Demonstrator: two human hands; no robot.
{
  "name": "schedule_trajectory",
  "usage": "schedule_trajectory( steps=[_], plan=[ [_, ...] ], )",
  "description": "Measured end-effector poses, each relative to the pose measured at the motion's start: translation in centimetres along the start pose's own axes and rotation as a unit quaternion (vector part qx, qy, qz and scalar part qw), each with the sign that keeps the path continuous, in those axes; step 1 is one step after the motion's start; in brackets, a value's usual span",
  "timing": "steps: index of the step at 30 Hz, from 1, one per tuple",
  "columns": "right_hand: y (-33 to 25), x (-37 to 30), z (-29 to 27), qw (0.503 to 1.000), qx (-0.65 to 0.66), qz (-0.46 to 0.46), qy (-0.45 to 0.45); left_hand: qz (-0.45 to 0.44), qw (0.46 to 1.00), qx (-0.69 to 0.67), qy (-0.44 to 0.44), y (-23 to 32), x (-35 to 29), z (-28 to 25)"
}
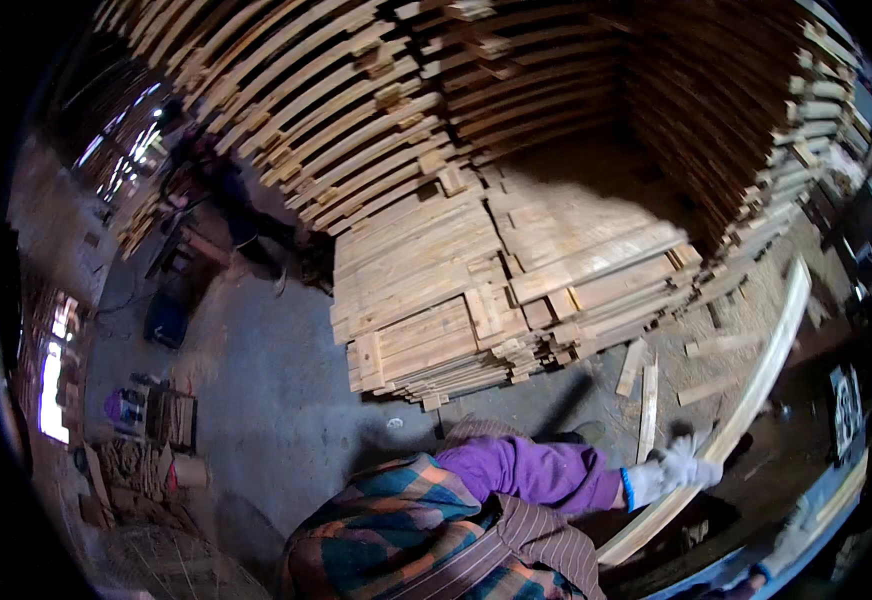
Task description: The person repeatedly picks up wooden planks from a stack and feeds them into a planer machine. They handle the planks one at a time, guiding them through the machine and then stacking the processed pieces onto a growing pile.
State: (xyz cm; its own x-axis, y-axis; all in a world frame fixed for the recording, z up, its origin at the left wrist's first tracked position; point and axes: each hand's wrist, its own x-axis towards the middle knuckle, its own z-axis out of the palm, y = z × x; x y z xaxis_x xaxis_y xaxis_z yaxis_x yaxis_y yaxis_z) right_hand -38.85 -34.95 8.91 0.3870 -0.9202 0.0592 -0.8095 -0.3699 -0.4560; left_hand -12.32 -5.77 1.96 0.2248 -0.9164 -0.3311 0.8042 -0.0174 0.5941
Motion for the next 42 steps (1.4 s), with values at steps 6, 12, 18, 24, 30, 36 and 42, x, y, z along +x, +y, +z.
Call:
schedule_trajectory(
  steps=[6, 12, 18, 24, 30, 36, 42],
  plan=[
    [-22.4, -23.1, 3.0, 0.988, 0.087, -0.12, -0.045, 0.196, 0.842, 0.503, 0.016, -5.6, 2.6, 7.2],
    [-19.2, -39.2, -0.2, 0.978, 0.083, 0.151, 0.117, -0.087, 0.954, 0.032, -0.285, 0.6, -6.3, 6.0],
    [-18.7, -42.2, 4.8, 0.924, -0.256, 0.192, 0.209, -0.161, 0.972, -0.155, -0.073, 5.3, -9.6, -12.4],
    [-4.5, -19.7, 3.1, 0.915, -0.362, 0.127, 0.122, 0.016, 0.948, -0.127, 0.29, 7.5, -12.7, -26.0],
    [7.1, 0.5, 1.7, 0.936, -0.332, 0.091, 0.077, 0.12, 0.868, -0.107, 0.469, 5.9, -17.9, -28.7],
    [-0.6, 0.9, 7.1, 0.973, -0.159, -0.133, 0.098, 0.15, 0.897, -0.162, 0.382, 5.8, -20.9, -27.0],
    [-15.3, -8.7, 8.0, 0.981, 0.061, -0.161, -0.085, 0.124, 0.912, -0.156, 0.359, 7.6, -22.0, -23.8]
  ],
)
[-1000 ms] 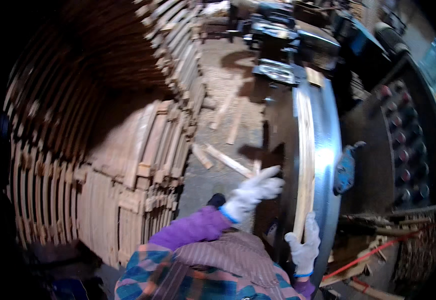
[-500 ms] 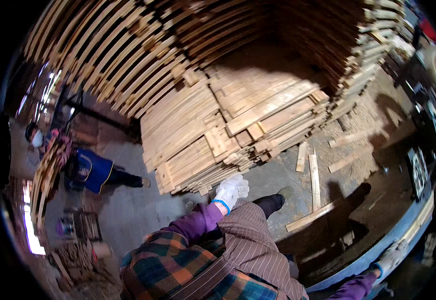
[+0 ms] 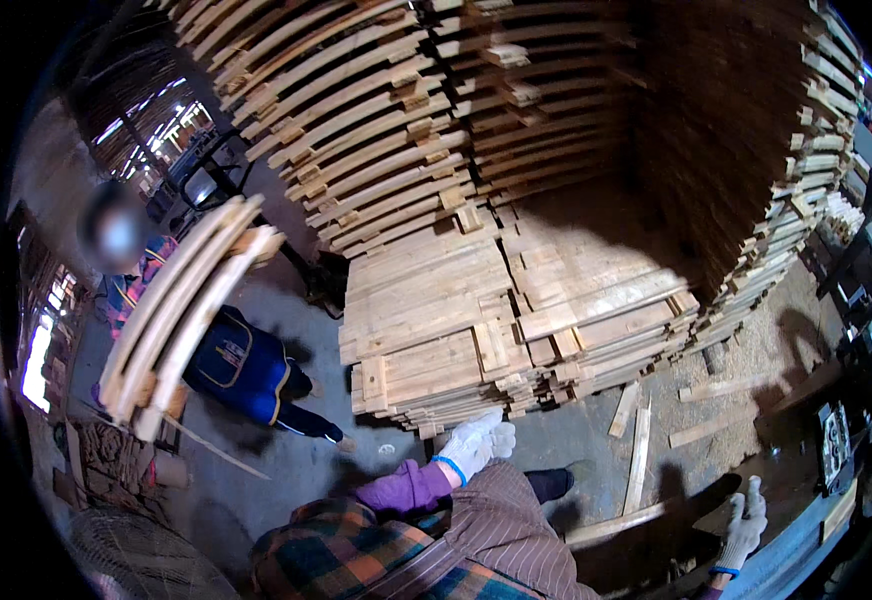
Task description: The person repeatedly picks up wooden planks from a stack and feeds them into a planer machine. They handle the planks one at a time, guiding them through the machine and then stacking the processed pieces onto a growing pile.
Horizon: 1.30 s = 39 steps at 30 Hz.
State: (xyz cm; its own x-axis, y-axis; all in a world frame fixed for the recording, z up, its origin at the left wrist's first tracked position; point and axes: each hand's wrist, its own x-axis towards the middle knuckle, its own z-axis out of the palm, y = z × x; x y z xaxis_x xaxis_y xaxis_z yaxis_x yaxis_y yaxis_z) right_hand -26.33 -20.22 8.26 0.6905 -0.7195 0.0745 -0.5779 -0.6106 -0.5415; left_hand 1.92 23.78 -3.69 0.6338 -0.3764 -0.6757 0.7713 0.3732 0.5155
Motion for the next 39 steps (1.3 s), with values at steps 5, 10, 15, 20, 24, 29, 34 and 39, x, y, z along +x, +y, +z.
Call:
schedule_trajectory(
  steps=[5, 10, 15, 20, 24, 29, 34, 39],
  plan=[
    [-1.3, 1.0, 2.6, 0.996, 0.064, -0.002, -0.056, 0.012, 0.999, 0.026, -0.045, 0.7, -3.0, -0.9],
    [-4.4, 1.0, 3.3, 0.996, 0.054, -0.015, -0.072, -0.049, 0.992, 0.011, -0.112, 1.0, -6.4, -2.4],
    [-4.6, 1.0, 4.2, 0.991, 0.105, -0.001, -0.082, -0.059, 0.973, 0.201, -0.093, 2.0, -8.0, -3.2],
    [-4.9, 0.5, 4.0, 0.992, 0.1, 0.027, -0.077, -0.056, 0.866, 0.069, -0.492, 1.0, -7.4, -1.9],
    [-13.7, 4.0, 5.4, 0.992, 0.114, -0.037, -0.04, -0.028, 0.795, 0.337, -0.503, 5.2, -11.2, 4.0],
    [-34.8, 11.3, 11.6, 0.951, -0.035, -0.248, -0.181, -0.064, 0.827, 0.32, -0.457, 3.2, -10.6, 6.6],
    [-36.6, 17.6, 15.1, 0.95, -0.106, -0.217, -0.196, -0.037, 0.776, 0.397, -0.489, 4.5, -10.4, 8.7],
    [-31.8, 22.8, 18.1, 0.987, -0.053, -0.074, -0.134, -0.085, 0.801, 0.336, -0.487, 2.9, -8.8, 8.2]
  ],
)
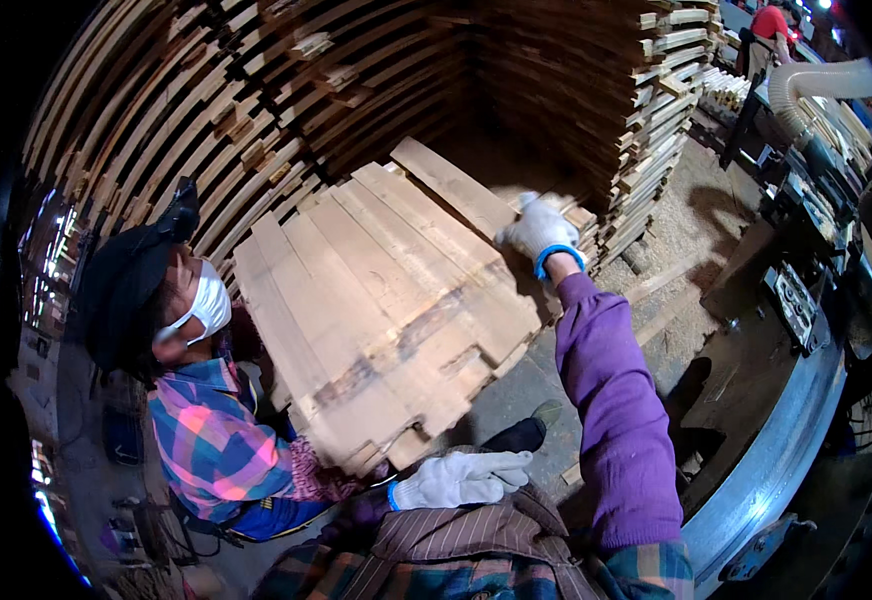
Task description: The person repeatedly picks up wooden planks from a stack and feeds them into a planer machine. They handle the planks one at a time, guiding them through the machine and then stacking the processed pieces onto a growing pile.
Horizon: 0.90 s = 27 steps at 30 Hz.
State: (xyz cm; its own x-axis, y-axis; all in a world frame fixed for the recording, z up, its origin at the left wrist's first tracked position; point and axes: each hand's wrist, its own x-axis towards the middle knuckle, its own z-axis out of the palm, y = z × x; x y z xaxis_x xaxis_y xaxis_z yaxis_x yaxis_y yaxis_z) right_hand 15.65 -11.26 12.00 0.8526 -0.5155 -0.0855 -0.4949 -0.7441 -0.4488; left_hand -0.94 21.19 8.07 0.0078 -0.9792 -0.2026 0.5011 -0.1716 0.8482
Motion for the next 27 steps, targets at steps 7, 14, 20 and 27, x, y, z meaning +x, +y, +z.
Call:
schedule_trajectory(
  steps=[7, 14, 20, 27],
  plan=[
    [11.4, -5.9, -8.0, 0.991, 0.083, 0.053, 0.088, 0.157, 0.976, -0.011, 0.149, 4.7, -2.6, -1.4],
    [22.4, -36.6, -12.5, 0.884, 0.334, 0.171, 0.277, 0.266, 0.857, -0.099, 0.431, 1.7, 1.9, -8.7],
    [22.7, -57.7, -5.2, 0.818, 0.028, 0.401, 0.411, 0.303, 0.833, -0.076, 0.457, -0.3, 6.6, -12.9],
    [8.1, -63.9, 5.5, 0.813, -0.061, 0.482, 0.321, 0.162, 0.813, 0.082, 0.553, 4.1, 12.6, -18.8]
  ],
)
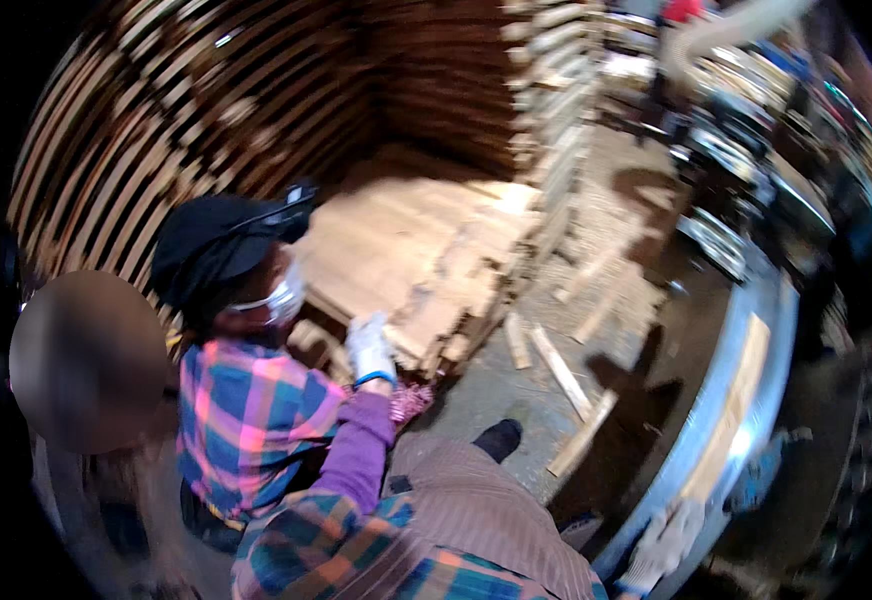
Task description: The person repeatedly picks up wooden planks from a stack and feeds them into a planer machine. They handle the planks one at a time, guiding them through the machine and then stacking the processed pieces onto a growing pile.
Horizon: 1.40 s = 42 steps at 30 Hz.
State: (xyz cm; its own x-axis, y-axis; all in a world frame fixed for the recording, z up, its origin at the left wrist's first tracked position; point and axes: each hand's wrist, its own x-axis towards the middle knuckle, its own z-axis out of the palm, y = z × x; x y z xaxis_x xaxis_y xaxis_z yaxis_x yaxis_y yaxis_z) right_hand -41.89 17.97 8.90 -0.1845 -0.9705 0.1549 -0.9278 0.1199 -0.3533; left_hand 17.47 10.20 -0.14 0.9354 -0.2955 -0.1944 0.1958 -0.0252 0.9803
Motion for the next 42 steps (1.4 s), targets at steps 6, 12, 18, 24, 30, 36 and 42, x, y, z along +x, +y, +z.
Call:
schedule_trajectory(
  steps=[6, 12, 18, 24, 30, 36, 42],
  plan=[
    [-0.7, 12.8, 3.2, 0.949, -0.216, -0.199, 0.113, -0.043, 0.964, 0.185, 0.186, 1.6, 2.5, -4.2],
    [4.0, 38.0, 9.2, 0.95, -0.193, -0.202, 0.14, -0.09, 0.969, 0.188, 0.13, 3.8, 6.0, -4.1],
    [-1.0, 42.7, 9.5, 0.962, -0.229, -0.147, 0.0, -0.073, 0.883, 0.438, 0.152, 6.0, 5.4, -2.3],
    [-23.6, 26.3, 11.0, 0.882, 0.254, -0.351, -0.185, -0.057, 0.884, 0.442, 0.144, 6.0, 5.4, -1.2],
    [-43.3, 13.7, 14.2, 0.745, 0.16, -0.546, -0.348, -0.11, 0.955, 0.228, 0.157, 3.3, 7.7, -3.2],
    [-48.4, 9.6, 17.6, 0.731, 0.034, -0.606, -0.313, -0.104, 0.991, 0.083, 0.027, 9.4, 4.9, -1.2],
    [-37.0, 12.4, 9.3, 0.805, 0.279, -0.374, -0.367, 0.002, 0.858, -0.407, -0.314, 6.1, 4.1, 0.1]
  ],
)
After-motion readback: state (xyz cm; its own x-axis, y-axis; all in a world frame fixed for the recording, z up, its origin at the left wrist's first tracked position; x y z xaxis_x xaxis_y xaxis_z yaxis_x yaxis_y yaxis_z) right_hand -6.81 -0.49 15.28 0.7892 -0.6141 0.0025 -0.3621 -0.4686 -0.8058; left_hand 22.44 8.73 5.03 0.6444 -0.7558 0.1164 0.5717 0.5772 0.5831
